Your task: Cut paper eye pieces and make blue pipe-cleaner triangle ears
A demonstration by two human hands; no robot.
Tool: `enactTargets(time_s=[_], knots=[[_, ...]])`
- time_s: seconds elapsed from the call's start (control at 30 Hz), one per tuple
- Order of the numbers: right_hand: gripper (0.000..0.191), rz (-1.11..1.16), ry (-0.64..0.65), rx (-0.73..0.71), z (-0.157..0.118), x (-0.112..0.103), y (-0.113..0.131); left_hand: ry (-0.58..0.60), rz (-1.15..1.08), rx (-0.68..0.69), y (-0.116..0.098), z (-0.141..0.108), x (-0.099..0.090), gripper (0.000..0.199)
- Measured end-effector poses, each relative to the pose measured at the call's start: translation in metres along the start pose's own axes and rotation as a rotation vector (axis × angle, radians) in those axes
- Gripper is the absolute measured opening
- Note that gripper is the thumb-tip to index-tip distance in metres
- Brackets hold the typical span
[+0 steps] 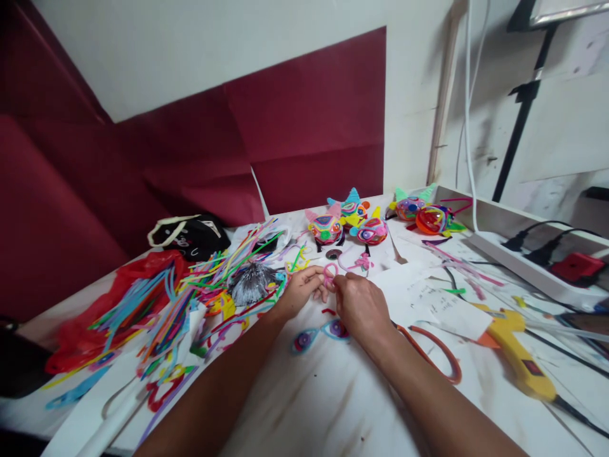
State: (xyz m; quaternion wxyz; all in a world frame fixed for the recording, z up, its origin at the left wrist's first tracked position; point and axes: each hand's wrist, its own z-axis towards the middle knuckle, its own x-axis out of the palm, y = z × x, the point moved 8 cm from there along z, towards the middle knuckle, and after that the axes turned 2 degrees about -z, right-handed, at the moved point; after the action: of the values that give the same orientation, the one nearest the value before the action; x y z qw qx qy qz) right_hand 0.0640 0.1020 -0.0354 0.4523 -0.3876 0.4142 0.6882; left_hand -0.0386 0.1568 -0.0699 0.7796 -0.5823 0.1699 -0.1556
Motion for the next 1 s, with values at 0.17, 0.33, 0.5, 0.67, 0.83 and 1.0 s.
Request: enactTargets(time_s=[0.17, 0.33, 0.5, 0.67, 0.83, 1.0], knots=[[0.024, 0.003, 0.001, -0.004, 0.0, 0.002, -0.002, 0.031, 0.032, -0.021, 0.0, -0.002, 0.001, 0.022], [0.024, 0.001, 0.011, -0.015, 0.001, 0.005, -0.003, 0.057, 0.044, -0.015, -0.003, -0.003, 0.002, 0.022], [0.023, -0.003, 0.034, 0.005, 0.003, 0.007, -0.006, 0.084, 0.054, -0.005, -0.006, -0.004, 0.004, 0.024], [0.022, -0.034, 0.042, -0.002, 0.002, 0.009, -0.007, 0.067, 0.091, -0.039, -0.007, -0.005, 0.005, 0.02], [0.023, -0.113, 0.021, -0.039, 0.002, 0.007, -0.003, 0.055, 0.059, -0.055, -0.005, -0.006, 0.004, 0.019], [0.027, -0.233, 0.013, -0.101, 0.001, 0.001, 0.004, 0.029, -0.054, -0.134, 0.002, -0.006, 0.003, 0.017]])
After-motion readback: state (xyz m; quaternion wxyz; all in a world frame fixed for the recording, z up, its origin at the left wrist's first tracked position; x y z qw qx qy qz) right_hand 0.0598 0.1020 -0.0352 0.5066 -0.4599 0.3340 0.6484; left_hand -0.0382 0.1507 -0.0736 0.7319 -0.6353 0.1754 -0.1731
